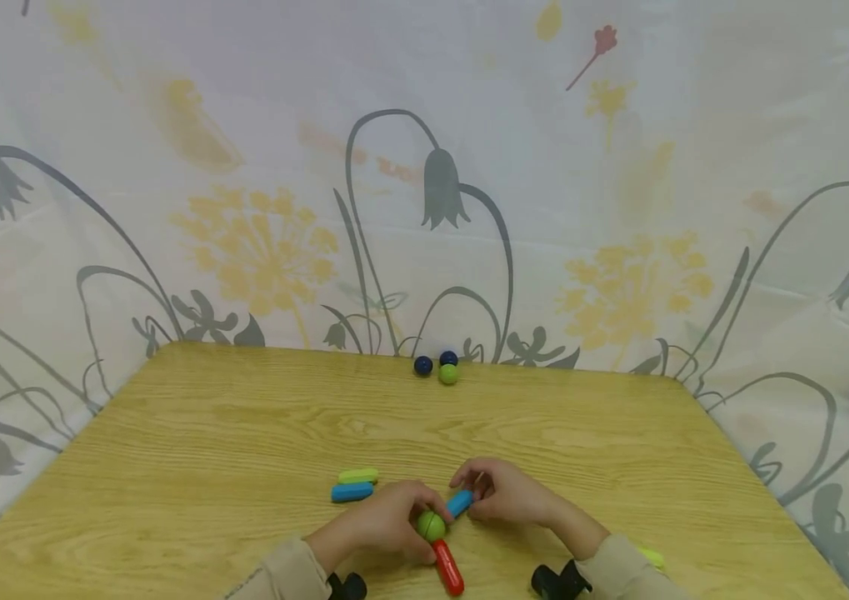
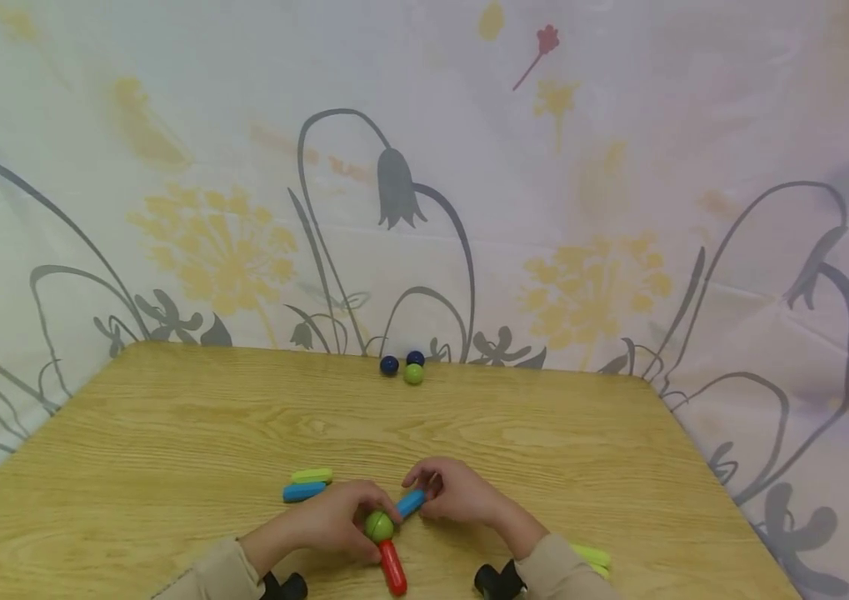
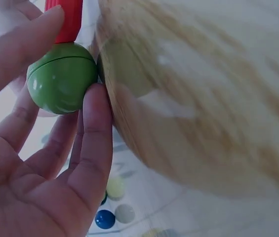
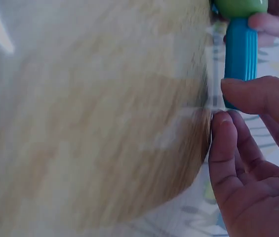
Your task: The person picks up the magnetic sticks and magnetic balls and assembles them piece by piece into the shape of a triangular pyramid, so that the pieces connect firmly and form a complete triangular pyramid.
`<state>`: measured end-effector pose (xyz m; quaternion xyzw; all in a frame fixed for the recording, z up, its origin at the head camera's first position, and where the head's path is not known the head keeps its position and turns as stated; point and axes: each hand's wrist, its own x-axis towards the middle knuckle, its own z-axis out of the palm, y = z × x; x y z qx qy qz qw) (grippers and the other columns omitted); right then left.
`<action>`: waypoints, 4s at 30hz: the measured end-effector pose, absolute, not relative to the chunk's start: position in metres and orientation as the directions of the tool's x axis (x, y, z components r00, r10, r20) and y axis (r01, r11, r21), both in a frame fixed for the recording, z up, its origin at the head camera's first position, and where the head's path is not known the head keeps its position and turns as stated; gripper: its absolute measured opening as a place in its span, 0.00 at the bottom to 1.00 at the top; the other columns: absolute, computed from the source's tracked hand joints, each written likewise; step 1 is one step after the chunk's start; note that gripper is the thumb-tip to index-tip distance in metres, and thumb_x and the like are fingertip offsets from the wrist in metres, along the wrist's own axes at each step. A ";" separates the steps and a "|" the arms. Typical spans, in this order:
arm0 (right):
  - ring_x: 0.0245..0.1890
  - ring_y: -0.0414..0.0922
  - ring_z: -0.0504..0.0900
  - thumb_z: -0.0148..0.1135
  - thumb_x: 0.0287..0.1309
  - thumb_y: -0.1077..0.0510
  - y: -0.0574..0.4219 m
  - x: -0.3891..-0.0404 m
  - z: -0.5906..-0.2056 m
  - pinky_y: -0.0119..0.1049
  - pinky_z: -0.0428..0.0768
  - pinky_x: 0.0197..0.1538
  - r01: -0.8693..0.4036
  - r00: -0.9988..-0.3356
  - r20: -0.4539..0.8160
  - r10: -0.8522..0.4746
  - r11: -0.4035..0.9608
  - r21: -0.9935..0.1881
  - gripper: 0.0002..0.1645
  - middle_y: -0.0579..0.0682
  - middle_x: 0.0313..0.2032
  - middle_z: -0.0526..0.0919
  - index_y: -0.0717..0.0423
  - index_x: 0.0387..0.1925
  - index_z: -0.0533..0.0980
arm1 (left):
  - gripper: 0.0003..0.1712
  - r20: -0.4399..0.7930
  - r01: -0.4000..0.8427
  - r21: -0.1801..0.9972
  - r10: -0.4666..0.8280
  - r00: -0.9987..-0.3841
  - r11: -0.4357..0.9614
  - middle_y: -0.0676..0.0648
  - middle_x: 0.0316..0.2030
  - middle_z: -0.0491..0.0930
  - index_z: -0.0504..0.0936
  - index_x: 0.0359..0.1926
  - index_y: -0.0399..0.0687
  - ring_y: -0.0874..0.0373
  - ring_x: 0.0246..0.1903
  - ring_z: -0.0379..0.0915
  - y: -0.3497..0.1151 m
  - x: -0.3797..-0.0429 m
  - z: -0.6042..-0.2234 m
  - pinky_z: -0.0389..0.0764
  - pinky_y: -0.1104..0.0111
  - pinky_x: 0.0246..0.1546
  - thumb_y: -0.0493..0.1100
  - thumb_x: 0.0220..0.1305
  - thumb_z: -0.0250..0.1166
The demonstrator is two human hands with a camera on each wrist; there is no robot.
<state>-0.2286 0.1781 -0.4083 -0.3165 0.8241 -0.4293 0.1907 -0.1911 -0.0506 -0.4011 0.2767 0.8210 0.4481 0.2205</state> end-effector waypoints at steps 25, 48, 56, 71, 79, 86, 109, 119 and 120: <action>0.28 0.44 0.74 0.66 0.48 0.70 0.188 -0.275 -0.412 0.35 0.75 0.28 -0.324 -0.863 0.049 -0.503 0.476 -0.818 0.16 0.51 0.30 0.76 0.67 0.41 0.76 | 0.15 -0.104 0.272 0.827 0.610 -0.785 0.491 0.61 0.34 0.75 0.82 0.35 0.54 0.66 0.31 0.66 -0.048 -0.190 -0.405 0.68 0.71 0.37 0.35 0.45 0.74; 0.31 0.45 0.75 0.61 0.52 0.71 0.172 -0.316 -0.409 0.37 0.74 0.32 -0.305 -0.903 0.088 -0.420 0.484 -0.820 0.15 0.52 0.31 0.73 0.69 0.44 0.74 | 0.15 -0.106 0.252 0.846 0.611 -0.785 0.471 0.59 0.35 0.76 0.82 0.36 0.51 0.65 0.33 0.67 -0.051 -0.187 -0.402 0.68 0.70 0.39 0.33 0.47 0.73; 0.35 0.50 0.75 0.61 0.53 0.72 0.167 -0.327 -0.403 0.41 0.75 0.36 -0.278 -0.930 0.112 -0.351 0.471 -0.837 0.18 0.61 0.37 0.73 0.71 0.47 0.72 | 0.15 -0.105 0.252 0.844 0.606 -0.788 0.474 0.60 0.34 0.76 0.82 0.36 0.51 0.66 0.33 0.66 -0.049 -0.186 -0.402 0.68 0.70 0.39 0.33 0.47 0.73; 0.40 0.55 0.74 0.61 0.53 0.71 0.159 -0.360 -0.404 0.44 0.76 0.40 -0.247 -0.946 0.102 -0.309 0.477 -0.844 0.22 0.63 0.44 0.71 0.67 0.52 0.71 | 0.15 -0.134 0.218 0.845 0.587 -0.799 0.489 0.61 0.35 0.76 0.82 0.36 0.53 0.67 0.34 0.67 -0.049 -0.187 -0.404 0.69 0.70 0.40 0.33 0.48 0.72; 0.50 0.63 0.71 0.61 0.53 0.71 0.153 -0.367 -0.406 0.48 0.75 0.45 -0.259 -0.932 0.078 -0.354 0.499 -0.827 0.28 0.68 0.52 0.67 0.65 0.57 0.68 | 0.14 -0.134 0.222 0.839 0.583 -0.801 0.498 0.61 0.35 0.76 0.82 0.36 0.54 0.67 0.34 0.67 -0.051 -0.187 -0.405 0.69 0.70 0.41 0.34 0.48 0.72; 0.52 0.65 0.68 0.65 0.47 0.73 0.156 -0.364 -0.409 0.48 0.74 0.46 -0.253 -0.918 0.047 -0.394 0.489 -0.835 0.27 0.70 0.54 0.63 0.67 0.48 0.64 | 0.14 -0.121 0.233 0.843 0.593 -0.796 0.485 0.61 0.35 0.75 0.81 0.36 0.53 0.68 0.35 0.67 -0.051 -0.187 -0.406 0.69 0.71 0.40 0.33 0.49 0.71; 0.34 0.45 0.78 0.69 0.48 0.64 0.176 -0.292 -0.405 0.36 0.77 0.35 -0.362 -0.832 0.013 -0.555 0.523 -0.771 0.19 0.52 0.41 0.76 0.63 0.44 0.76 | 0.13 -0.095 0.284 0.811 0.594 -0.799 0.512 0.61 0.35 0.74 0.79 0.36 0.53 0.67 0.32 0.66 -0.048 -0.182 -0.406 0.68 0.71 0.37 0.34 0.52 0.70; 0.34 0.45 0.77 0.71 0.47 0.63 0.183 -0.268 -0.407 0.36 0.77 0.35 -0.330 -0.839 -0.001 -0.545 0.510 -0.795 0.19 0.51 0.41 0.76 0.60 0.43 0.77 | 0.13 -0.093 0.295 0.800 0.594 -0.799 0.522 0.61 0.33 0.72 0.77 0.36 0.54 0.66 0.31 0.65 -0.048 -0.180 -0.404 0.67 0.72 0.35 0.34 0.53 0.69; 0.34 0.45 0.77 0.71 0.47 0.63 0.184 -0.266 -0.407 0.35 0.77 0.35 -0.326 -0.838 -0.003 -0.546 0.505 -0.799 0.19 0.51 0.41 0.76 0.60 0.43 0.77 | 0.13 -0.095 0.292 0.802 0.594 -0.799 0.521 0.61 0.33 0.72 0.77 0.36 0.53 0.66 0.31 0.64 -0.048 -0.180 -0.403 0.67 0.72 0.34 0.34 0.53 0.68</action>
